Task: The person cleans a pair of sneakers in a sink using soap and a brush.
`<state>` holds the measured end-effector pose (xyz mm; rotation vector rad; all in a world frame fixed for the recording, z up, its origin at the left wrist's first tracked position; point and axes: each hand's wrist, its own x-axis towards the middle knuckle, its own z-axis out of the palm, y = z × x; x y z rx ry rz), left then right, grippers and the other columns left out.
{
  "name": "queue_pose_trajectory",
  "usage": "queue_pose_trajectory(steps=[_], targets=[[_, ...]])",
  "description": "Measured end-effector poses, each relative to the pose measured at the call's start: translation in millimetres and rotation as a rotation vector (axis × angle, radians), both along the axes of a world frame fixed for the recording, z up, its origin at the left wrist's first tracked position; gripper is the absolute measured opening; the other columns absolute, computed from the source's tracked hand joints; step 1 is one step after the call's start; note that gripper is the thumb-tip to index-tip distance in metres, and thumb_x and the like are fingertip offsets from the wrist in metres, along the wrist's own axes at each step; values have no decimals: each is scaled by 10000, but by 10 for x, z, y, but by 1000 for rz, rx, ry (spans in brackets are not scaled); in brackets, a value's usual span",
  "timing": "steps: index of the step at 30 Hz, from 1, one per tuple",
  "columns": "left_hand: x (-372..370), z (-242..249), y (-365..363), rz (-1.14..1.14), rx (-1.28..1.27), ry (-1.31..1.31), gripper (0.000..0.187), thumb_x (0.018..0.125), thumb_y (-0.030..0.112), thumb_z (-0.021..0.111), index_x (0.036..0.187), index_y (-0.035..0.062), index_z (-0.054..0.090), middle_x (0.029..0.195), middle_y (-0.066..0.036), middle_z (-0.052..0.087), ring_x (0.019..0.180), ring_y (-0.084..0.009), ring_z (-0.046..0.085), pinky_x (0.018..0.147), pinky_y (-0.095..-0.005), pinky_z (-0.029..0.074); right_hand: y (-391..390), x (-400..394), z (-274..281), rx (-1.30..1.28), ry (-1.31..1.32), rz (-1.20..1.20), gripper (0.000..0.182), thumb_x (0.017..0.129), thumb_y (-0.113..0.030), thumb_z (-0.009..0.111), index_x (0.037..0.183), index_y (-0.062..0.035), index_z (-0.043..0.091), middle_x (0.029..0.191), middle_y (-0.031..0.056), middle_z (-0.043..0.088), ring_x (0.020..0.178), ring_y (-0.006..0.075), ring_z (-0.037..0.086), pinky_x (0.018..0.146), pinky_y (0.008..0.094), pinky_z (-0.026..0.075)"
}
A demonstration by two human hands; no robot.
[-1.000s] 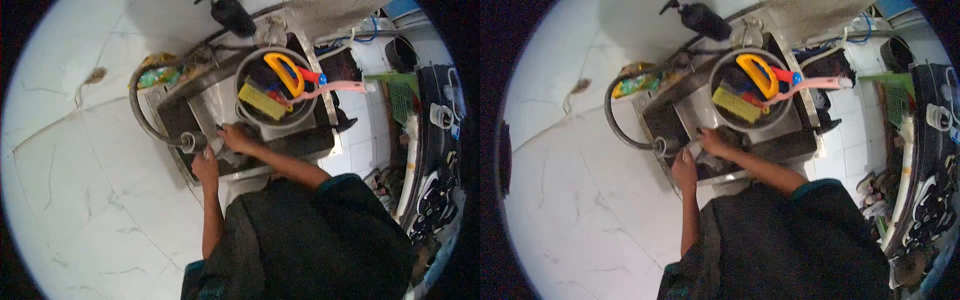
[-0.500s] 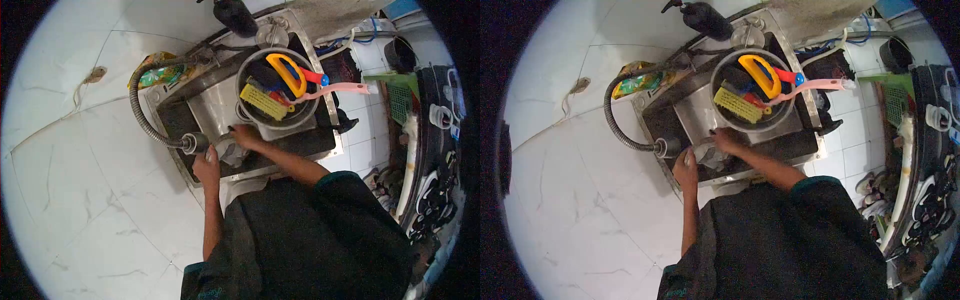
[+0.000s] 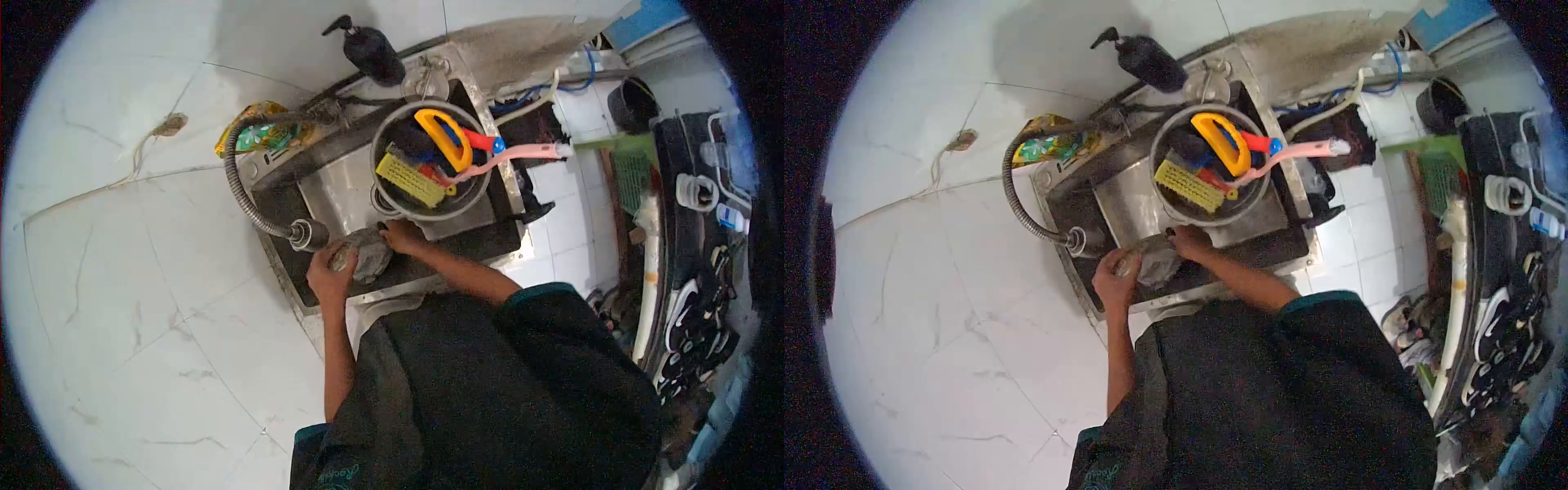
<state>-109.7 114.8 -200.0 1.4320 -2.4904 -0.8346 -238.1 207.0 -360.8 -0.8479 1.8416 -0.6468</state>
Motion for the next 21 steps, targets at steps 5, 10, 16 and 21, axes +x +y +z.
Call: queue_pose_trajectory(steps=[5, 10, 16, 21], targets=[[44, 107, -16, -82, -68, 63, 367, 678, 253, 835, 941, 19, 729, 1027, -131, 700, 898, -244, 693, 822, -335, 543, 169, -137, 1022, -54, 32, 134, 316, 886, -275, 594, 1021, 8, 632, 967, 248, 652, 962, 405, 626, 834, 512, 489], [-6, 198, 14, -67, -149, 131, 318, 683, 235, 838, 897, 24, 733, 1035, -122, 705, 903, -236, 695, 804, -332, 542, 604, -636, 2002, -135, 169, 115, 248, 860, -163, 556, 1054, -13, 590, 943, 257, 647, 931, 435, 625, 804, 539, 493], [-24, 85, 26, -58, -79, 127, 291, 718, 276, 814, 872, 41, 736, 967, -138, 716, 925, -262, 696, 800, -347, 541, 847, -1412, 2018, -305, 502, 45, 213, 867, -101, 547, 1056, -8, 518, 803, 227, 647, 808, 436, 643, 720, 521, 515], [-60, 25, -31, 15, 8, 171, 344, 706, 289, 812, 935, 50, 720, 992, -165, 698, 953, -314, 672, 856, -404, 519, 745, -1351, 1669, -339, 724, -53, 228, 858, -91, 552, 1069, -16, 513, 785, 213, 647, 773, 412, 652, 680, 515, 513]])
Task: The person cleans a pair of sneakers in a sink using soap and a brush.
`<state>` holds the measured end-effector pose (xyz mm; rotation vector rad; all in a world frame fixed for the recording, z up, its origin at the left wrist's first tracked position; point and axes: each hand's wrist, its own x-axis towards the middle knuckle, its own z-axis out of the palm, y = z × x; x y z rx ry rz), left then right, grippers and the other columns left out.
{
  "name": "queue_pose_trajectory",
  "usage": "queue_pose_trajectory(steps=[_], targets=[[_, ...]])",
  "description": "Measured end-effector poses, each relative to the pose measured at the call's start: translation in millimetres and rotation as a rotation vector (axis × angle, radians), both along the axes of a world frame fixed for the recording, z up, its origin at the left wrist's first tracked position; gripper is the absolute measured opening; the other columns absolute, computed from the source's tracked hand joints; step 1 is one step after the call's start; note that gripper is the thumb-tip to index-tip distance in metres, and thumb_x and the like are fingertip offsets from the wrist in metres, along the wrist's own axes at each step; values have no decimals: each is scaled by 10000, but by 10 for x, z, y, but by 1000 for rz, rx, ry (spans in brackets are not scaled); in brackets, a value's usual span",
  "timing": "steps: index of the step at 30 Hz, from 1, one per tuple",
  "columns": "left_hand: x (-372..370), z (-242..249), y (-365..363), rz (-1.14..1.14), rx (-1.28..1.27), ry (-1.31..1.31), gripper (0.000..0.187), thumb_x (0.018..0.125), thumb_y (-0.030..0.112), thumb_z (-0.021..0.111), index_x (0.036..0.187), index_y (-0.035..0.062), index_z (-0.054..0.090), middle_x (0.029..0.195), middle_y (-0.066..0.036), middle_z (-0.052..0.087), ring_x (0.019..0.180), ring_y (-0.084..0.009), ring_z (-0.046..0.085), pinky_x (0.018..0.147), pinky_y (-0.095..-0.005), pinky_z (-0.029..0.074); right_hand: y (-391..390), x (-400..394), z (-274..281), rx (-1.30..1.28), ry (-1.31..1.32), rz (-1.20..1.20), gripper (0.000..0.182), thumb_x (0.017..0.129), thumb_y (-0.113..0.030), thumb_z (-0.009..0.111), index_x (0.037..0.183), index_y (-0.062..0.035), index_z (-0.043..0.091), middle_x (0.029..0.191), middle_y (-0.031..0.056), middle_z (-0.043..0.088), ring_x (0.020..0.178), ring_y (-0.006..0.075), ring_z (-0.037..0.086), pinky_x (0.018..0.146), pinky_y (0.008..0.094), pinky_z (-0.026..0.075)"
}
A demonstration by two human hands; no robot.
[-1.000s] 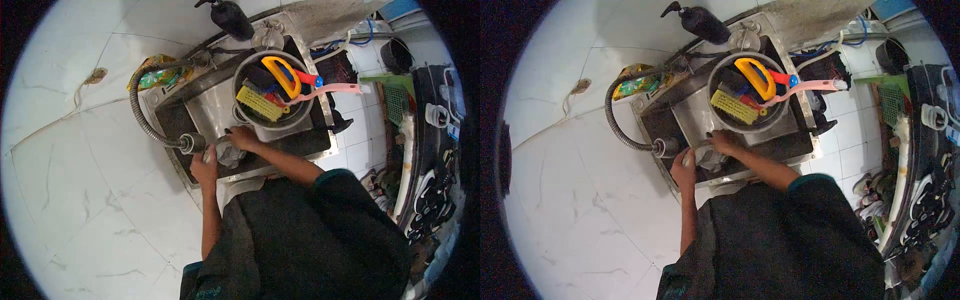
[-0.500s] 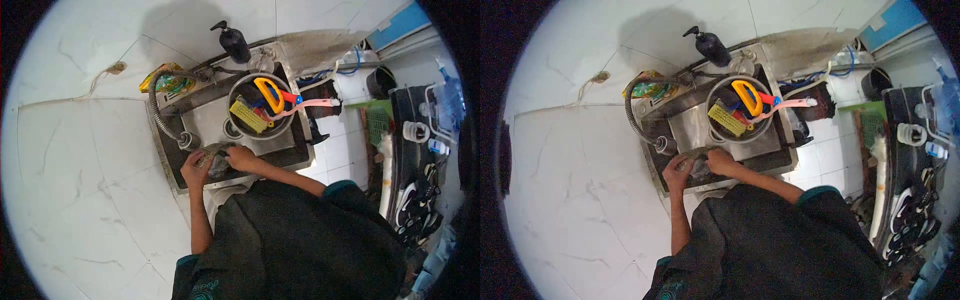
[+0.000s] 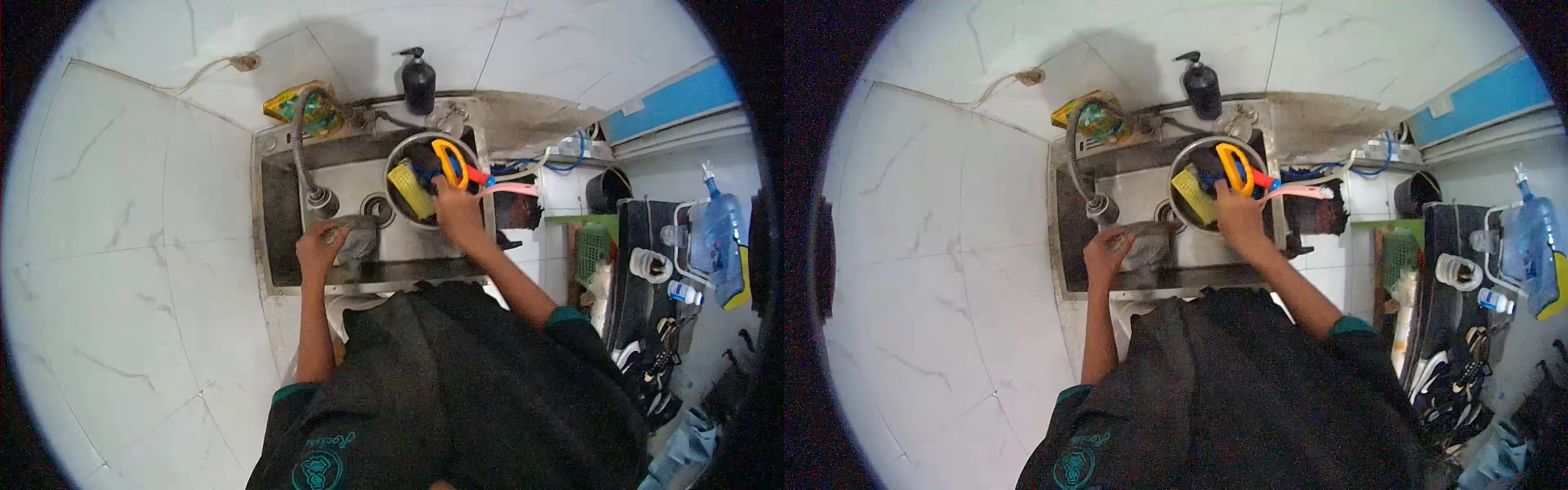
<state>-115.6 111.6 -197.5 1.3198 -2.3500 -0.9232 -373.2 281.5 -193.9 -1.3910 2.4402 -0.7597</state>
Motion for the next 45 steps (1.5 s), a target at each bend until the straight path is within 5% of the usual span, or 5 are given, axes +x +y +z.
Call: queue_pose_trajectory(steps=[13, 21, 31, 39, 45], targets=[[143, -286, -115, 11, -128, -250, 766, 628, 457, 843, 1146, -38, 573, 1101, -278, 601, 1050, -413, 578, 952, -457, 450, 306, -379, 799, -352, -357, -185, 316, 832, -73, 647, 1126, -14, 549, 951, 193, 664, 838, 334, 679, 722, 432, 538], [265, -664, -173, 104, -40, -84, 792, 557, 344, 891, 1190, -24, 586, 1133, -243, 612, 1078, -418, 575, 882, -482, 487, 1306, -3570, 3052, -649, 760, -680, 409, 837, -159, 648, 1195, 19, 560, 1053, 208, 667, 813, 297, 697, 737, 383, 546], [130, -405, -86, -63, -75, 186, 797, 529, 298, 905, 1190, -13, 588, 1134, -220, 627, 1069, -385, 598, 900, -450, 483, 1214, -5178, 4149, -409, 774, -938, 598, 808, -356, 545, 1287, -10, 458, 1111, 266, 626, 1008, 436, 606, 892, 513, 469], [87, -267, 18, 43, 88, -206, 935, 559, 371, 891, 1301, -27, 485, 1289, -232, 528, 1192, -372, 514, 1008, -428, 413, 809, -5004, 3643, -279, 775, -740, 503, 907, -289, 494, 1305, 17, 478, 1180, 266, 598, 1086, 418, 585, 935, 522, 470], [59, -123, -93, -68, 73, -248, 816, 525, 325, 904, 1202, -4, 586, 1326, -221, 509, 1203, -364, 515, 1031, -434, 415, 722, -3339, 3585, -953, 570, -313, 438, 981, -239, 455, 1319, 36, 493, 1232, 266, 577, 1145, 404, 569, 967, 530, 471]])
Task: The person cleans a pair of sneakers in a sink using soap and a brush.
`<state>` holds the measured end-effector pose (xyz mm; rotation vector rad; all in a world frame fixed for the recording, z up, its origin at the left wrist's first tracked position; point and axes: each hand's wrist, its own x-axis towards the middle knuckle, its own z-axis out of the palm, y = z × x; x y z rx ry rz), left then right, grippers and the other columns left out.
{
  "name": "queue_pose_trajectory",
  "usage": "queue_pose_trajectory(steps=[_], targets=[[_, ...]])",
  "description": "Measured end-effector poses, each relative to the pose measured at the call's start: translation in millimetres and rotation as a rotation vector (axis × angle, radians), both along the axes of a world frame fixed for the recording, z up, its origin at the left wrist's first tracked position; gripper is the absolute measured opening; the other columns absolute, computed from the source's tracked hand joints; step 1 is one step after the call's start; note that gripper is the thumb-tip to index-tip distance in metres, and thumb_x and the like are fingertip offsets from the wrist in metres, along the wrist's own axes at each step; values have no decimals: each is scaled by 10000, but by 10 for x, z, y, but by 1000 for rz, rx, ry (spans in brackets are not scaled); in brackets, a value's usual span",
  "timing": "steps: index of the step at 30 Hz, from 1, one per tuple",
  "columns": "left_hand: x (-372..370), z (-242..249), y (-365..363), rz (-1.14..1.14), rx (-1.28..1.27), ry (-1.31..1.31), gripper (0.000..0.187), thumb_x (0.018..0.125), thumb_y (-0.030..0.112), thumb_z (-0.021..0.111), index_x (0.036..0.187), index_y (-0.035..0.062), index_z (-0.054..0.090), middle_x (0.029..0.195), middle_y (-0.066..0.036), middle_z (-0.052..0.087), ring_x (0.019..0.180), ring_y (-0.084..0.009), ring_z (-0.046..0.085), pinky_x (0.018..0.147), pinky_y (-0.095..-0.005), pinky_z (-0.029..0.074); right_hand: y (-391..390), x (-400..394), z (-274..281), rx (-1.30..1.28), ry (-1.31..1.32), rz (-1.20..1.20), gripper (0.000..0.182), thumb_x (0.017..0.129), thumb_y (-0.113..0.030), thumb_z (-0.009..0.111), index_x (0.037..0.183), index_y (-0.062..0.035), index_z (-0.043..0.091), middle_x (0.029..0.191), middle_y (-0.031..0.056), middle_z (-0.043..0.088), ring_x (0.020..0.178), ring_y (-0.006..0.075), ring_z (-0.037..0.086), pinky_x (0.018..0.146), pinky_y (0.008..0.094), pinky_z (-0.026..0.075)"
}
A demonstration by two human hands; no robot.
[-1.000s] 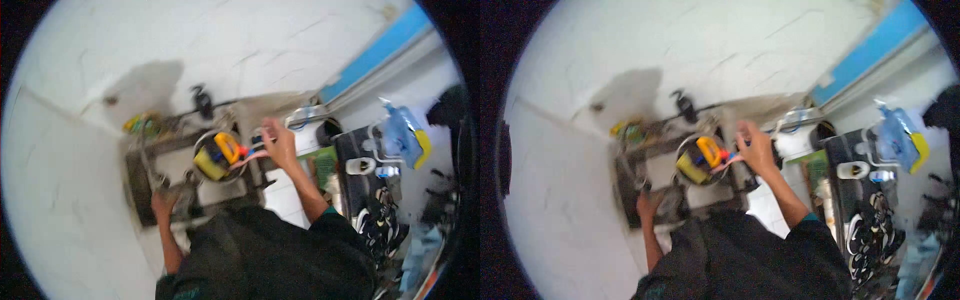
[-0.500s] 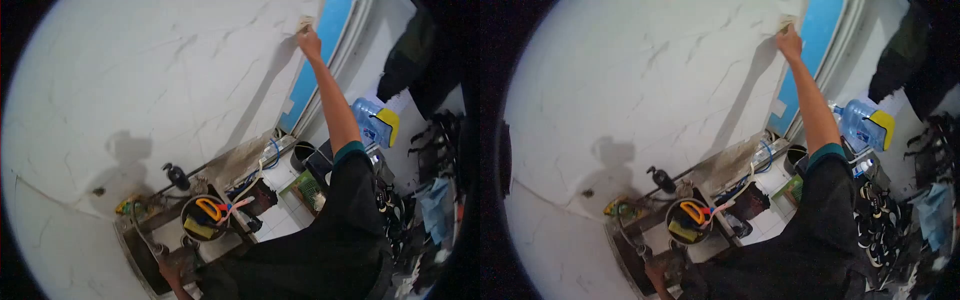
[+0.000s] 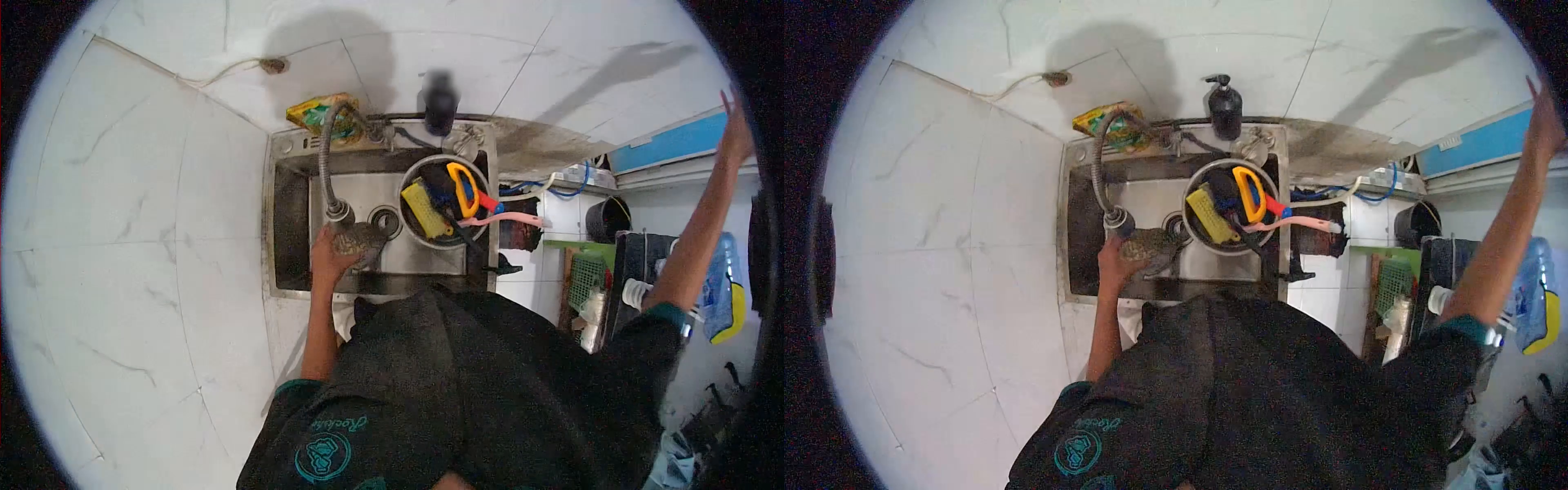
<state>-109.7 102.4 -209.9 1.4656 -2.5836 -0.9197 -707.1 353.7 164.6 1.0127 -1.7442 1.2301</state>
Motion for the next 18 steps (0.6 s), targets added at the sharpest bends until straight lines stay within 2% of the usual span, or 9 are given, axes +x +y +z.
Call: queue_pose_trajectory(steps=[3, 4, 6, 7, 8, 10, 13, 15, 18], targets=[[64, -21, 9, -13, -29, 153, 721, 495, 292, 914, 1109, 29, 642, 1240, -202, 574, 1125, -350, 577, 968, -408, 472, -186, 1335, -672, -146, -367, 252, 371, 975, -210, 482, 1223, 54, 565, 1183, 252, 605, 1062, 352, 627, 884, 469, 538], [62, 1, 10, -27, -37, 178, 713, 489, 286, 916, 1098, 33, 644, 1219, -197, 587, 1106, -347, 590, 954, -403, 482, -251, 1745, -1037, -118, -538, 336, 349, 967, -230, 462, 1066, 55, 638, 1143, 247, 622, 1014, 313, 644, 829, 442, 554], [44, 82, -7, -80, -49, 175, 714, 493, 266, 913, 1103, 29, 629, 1203, -182, 596, 1083, -346, 603, 926, -399, 496, -430, 2502, -1576, 247, -1143, 854, 462, 941, -350, 420, 892, 39, 664, 1048, 220, 652, 875, 262, 659, 690, 323, 551], [53, 110, -5, -108, -53, 171, 715, 494, 257, 912, 1106, 27, 622, 1195, -175, 601, 1071, -346, 610, 912, -397, 503, -583, 2964, -1744, 331, -1255, 1122, 396, 925, -328, 495, 962, 24, 670, 1023, 153, 673, 850, 239, 667, 672, 299, 544], [47, 133, -25, -97, -12, 129, 733, 497, 249, 910, 1127, 28, 606, 1194, -171, 601, 1074, -344, 608, 910, -399, 502, -692, 3285, -2075, 705, -1221, 1043, 336, 909, -293, 567, 1062, -9, 665, 1042, 113, 687, 869, 203, 676, 706, 317, 543], [32, 141, -55, -73, 69, 47, 770, 504, 232, 905, 1169, 30, 574, 1193, -162, 603, 1079, -341, 604, 905, -404, 500, -817, 3751, -2815, 1100, -1108, 1223, 381, 904, -276, 599, 1198, -33, 615, 1072, 139, 684, 862, 219, 686, 796, 349, 528], [56, -252, -265, -173, 94, -133, 856, 502, 197, 904, 1249, 35, 519, 1189, -156, 604, 1107, -356, 580, 930, -401, 482, -920, 4137, -3945, 1281, -1032, 1291, 500, 863, -323, 650, 1247, -12, 568, 1059, 161, 685, 900, 300, 682, 832, 419, 518], [-137, 100, -229, -309, 15, 10, 937, 515, 221, 907, 1331, 72, 471, 1249, -167, 575, 1154, -365, 555, 977, -430, 449, -1013, 4270, -4400, 1279, -1064, 1084, 648, 825, -352, 690, 1329, -6, 474, 1163, 198, 633, 1020, 336, 636, 897, 433, 490], [-258, 220, -305, -404, 29, 59, 1033, 532, 235, 907, 1417, 138, 382, 1344, -167, 512, 1242, -364, 492, 1037, -450, 400, -1154, 4314, -4446, 1241, -1046, 863, 900, 759, -347, 756, 1436, 0, 275, 1332, 254, 491, 1202, 382, 513, 1006, 445, 420]])
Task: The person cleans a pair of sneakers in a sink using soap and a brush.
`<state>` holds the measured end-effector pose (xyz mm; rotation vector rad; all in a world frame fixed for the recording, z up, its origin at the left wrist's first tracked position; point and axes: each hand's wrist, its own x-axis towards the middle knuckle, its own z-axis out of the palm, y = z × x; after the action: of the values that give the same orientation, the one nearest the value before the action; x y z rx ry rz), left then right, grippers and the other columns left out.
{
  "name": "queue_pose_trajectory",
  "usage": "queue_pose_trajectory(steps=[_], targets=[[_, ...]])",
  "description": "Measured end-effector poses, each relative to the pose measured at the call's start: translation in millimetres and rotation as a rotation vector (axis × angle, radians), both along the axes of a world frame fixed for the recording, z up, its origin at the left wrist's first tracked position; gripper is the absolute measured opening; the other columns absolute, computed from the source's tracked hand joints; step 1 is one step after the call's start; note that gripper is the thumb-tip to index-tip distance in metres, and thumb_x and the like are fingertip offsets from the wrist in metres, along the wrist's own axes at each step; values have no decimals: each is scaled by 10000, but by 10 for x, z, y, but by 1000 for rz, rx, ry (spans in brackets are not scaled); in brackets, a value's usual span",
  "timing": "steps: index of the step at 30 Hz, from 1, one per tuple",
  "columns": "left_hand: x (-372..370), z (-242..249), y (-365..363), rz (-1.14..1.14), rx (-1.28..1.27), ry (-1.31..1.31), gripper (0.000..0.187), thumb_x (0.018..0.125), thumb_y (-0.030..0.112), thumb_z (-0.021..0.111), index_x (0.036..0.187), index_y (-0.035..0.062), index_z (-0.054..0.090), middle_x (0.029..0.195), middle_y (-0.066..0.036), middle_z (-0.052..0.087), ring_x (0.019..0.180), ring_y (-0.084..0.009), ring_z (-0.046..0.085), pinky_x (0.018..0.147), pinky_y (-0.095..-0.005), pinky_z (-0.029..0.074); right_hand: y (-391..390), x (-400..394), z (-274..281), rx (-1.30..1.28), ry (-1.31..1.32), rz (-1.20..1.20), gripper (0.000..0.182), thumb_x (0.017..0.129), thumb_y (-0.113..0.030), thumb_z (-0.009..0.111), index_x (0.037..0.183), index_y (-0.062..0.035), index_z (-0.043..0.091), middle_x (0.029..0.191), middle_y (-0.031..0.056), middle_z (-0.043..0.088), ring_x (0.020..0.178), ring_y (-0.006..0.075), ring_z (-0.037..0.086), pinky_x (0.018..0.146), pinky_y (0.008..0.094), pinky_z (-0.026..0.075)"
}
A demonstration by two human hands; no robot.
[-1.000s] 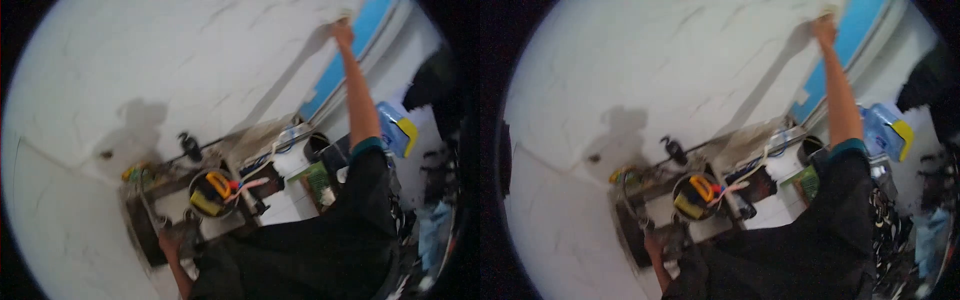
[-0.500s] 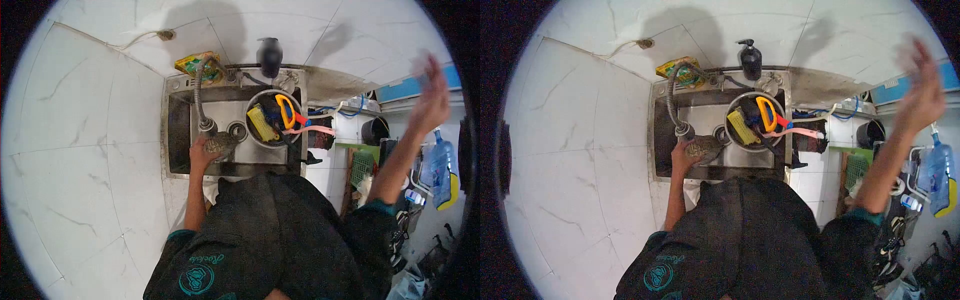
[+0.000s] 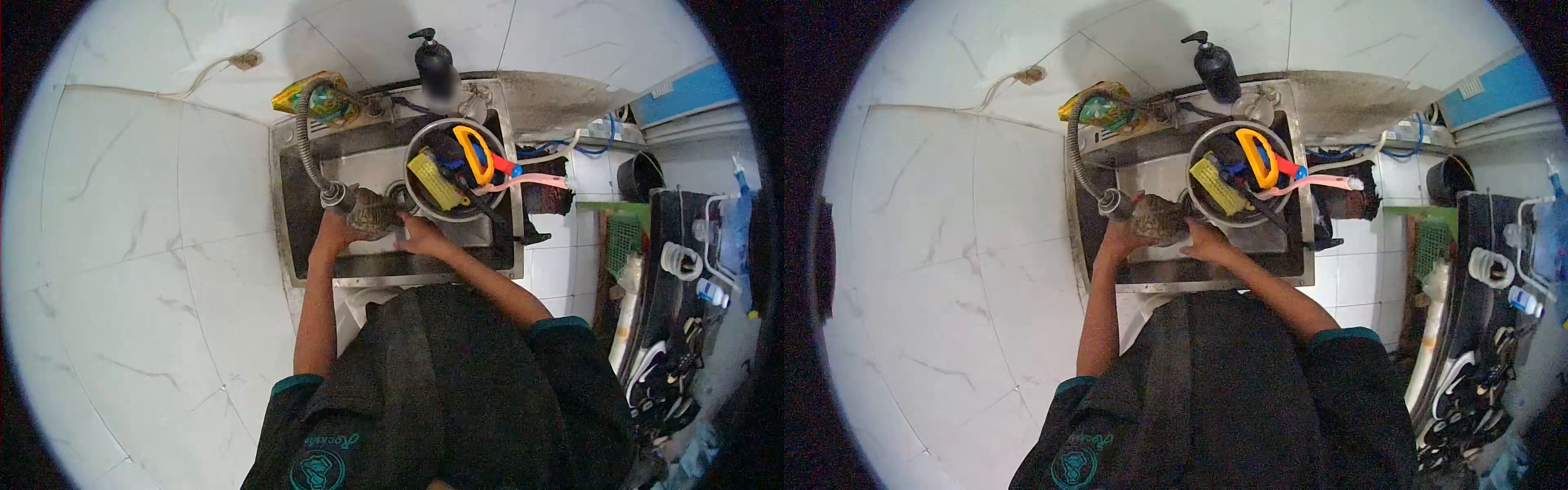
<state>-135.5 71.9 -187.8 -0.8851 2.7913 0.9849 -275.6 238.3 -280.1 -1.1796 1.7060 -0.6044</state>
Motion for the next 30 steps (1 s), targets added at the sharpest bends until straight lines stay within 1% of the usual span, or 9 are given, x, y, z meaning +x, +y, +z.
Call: queue_pose_trajectory(steps=[5, 10, 13, 14, 16, 19, 23, 28, 30], targets=[[-106, -31, -32, 3, 134, -115, 1084, 461, 134, 912, 1406, 183, 384, 1334, -108, 507, 1220, -321, 500, 1033, -423, 413, -177, 135, -143, -161, -6, -184, 1234, 646, -254, 858, 1492, -10, -7, 1487, 293, 247, 1368, 413, 309, 1119, 467, 299], [-201, 13, 40, -141, 89, -68, 1086, 456, 98, 896, 1405, 193, 376, 1343, -99, 501, 1231, -308, 497, 1038, -403, 417, -280, 160, -223, -277, -10, -255, 1287, 616, -282, 874, 1497, -25, -28, 1499, 288, 200, 1402, 423, 217, 1148, 469, 239], [-192, -83, -72, -224, 140, -62, 1089, 564, 193, 873, 1462, 207, 257, 1449, -118, 385, 1348, -312, 370, 1098, -401, 351, -318, 155, -216, -285, 14, -215, 1304, 604, -299, 882, 1496, -27, -29, 1493, 284, 208, 1399, 430, 212, 1153, 471, 221], [-220, -71, -60, -207, 116, -67, 1083, 535, 172, 884, 1443, 191, 293, 1426, -114, 410, 1318, -309, 404, 1085, -403, 368, -336, 158, -220, -279, 32, -194, 1308, 601, -304, 885, 1496, -26, -28, 1491, 282, 212, 1396, 432, 215, 1154, 472, 217], [-288, -51, -25, -172, 63, -76, 1075, 476, 130, 907, 1403, 159, 364, 1380, -106, 462, 1258, -303, 471, 1058, -408, 401, -396, 197, -327, -356, -22, -261, 1288, 605, -291, 880, 1499, -25, -8, 1488, 284, 217, 1390, 439, 224, 1153, 473, 216], [-318, -182, -105, -225, 77, -4, 1079, 535, 276, 904, 1434, 142, 323, 1424, -134, 407, 1328, -340, 377, 1113, -441, 320, -450, 306, -446, -390, -3, -342, 1143, 663, -220, 811, 1494, -11, 55, 1473, 275, 251, 1384, 437, 242, 1148, 483, 220], [-319, -284, -291, -218, 17, 42, 1023, 537, 339, 917, 1381, 83, 398, 1355, -151, 478, 1280, -336, 442, 1083, -446, 358, -428, 505, -374, -402, 0, -392, 972, 741, -117, 699, 1489, 6, 89, 1494, 285, 218, 1402, 434, 216, 1152, 484, 217], [-198, -336, -386, -51, 230, 35, 989, 554, 365, 925, 1350, 45, 432, 1305, -165, 527, 1227, -308, 498, 1030, -424, 418, -210, 594, -43, -316, -119, -329, 1007, 752, -143, 708, 1512, -25, 58, 1509, 261, 214, 1399, 399, 252, 1135, 433, 269], [-198, -274, -288, -37, 131, 63, 953, 574, 357, 918, 1344, 52, 447, 1297, -158, 536, 1211, -292, 511, 1016, -424, 428, -201, 621, -166, -291, -228, -359, 971, 745, -120, 684, 1504, -18, 87, 1517, 270, 189, 1398, 413, 245, 1138, 448, 261]])
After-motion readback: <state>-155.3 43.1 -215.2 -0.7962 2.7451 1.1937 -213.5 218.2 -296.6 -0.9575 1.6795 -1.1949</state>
